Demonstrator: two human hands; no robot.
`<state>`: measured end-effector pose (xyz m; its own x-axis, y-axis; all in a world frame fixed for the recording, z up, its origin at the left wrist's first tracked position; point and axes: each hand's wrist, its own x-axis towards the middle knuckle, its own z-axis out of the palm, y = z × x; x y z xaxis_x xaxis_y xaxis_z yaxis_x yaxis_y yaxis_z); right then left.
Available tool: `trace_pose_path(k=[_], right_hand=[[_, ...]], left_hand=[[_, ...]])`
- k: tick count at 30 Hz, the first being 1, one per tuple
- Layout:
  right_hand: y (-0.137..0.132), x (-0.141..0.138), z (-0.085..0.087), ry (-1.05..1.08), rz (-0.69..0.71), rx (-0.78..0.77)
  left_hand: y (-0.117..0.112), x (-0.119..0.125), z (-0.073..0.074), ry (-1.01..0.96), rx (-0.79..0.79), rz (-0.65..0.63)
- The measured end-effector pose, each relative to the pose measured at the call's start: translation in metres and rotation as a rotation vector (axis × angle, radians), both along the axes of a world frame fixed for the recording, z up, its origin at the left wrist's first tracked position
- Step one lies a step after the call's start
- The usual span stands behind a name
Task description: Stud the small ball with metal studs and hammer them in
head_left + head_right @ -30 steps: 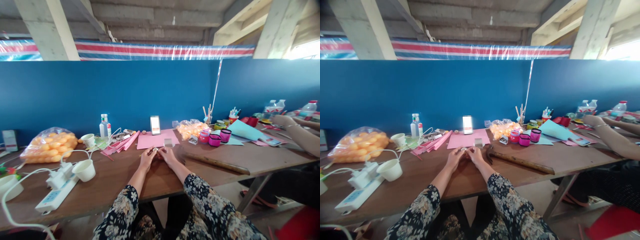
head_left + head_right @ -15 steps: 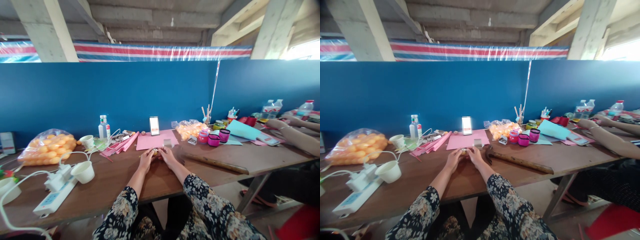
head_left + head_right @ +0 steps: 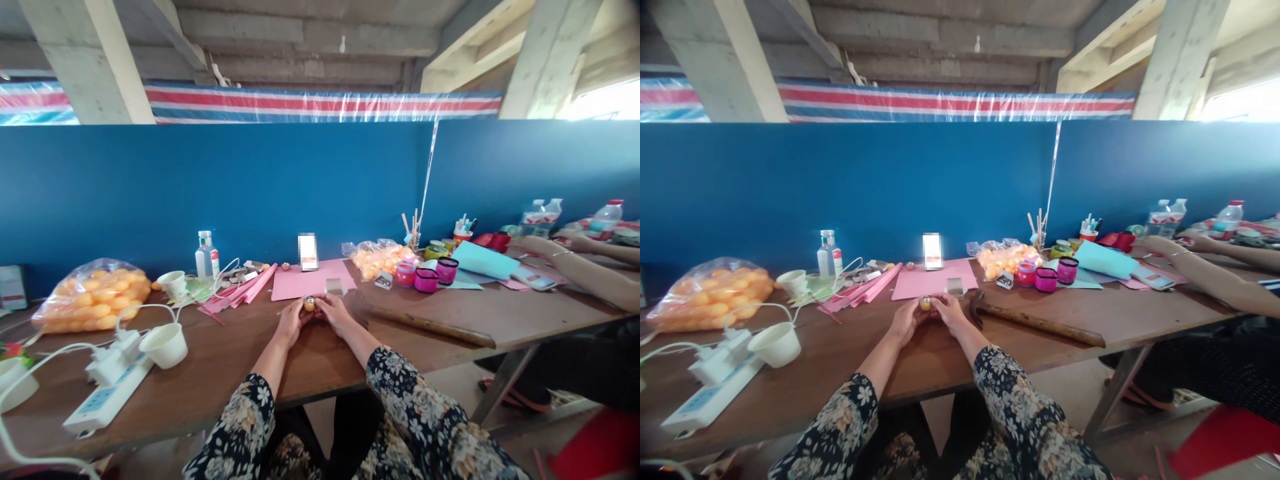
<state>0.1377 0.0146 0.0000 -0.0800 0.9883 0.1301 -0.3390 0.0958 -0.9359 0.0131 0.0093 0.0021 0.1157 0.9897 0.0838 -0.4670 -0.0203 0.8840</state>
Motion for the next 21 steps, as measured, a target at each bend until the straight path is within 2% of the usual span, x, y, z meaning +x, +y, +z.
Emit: trace_pose_path(k=[5,12,21], right_hand=[[0.0008,0.0010,-0.0006,0.081,-0.005,-0.033],[-0.0011,0.0022,-0.0002,0.086,0.042,-0.023],[0.0006,0.0011,-0.0015,0.118,0.035,0.004]], left_hand=[[-0.0005,-0.0022,0.0006,0.015,-0.019,-0.041],[0.0012,-0.0034,-0.0023,0.021,0.022,-0.019],[-0.0001,-0.0005,-0.0015,-0.001,0.023,-0.017]])
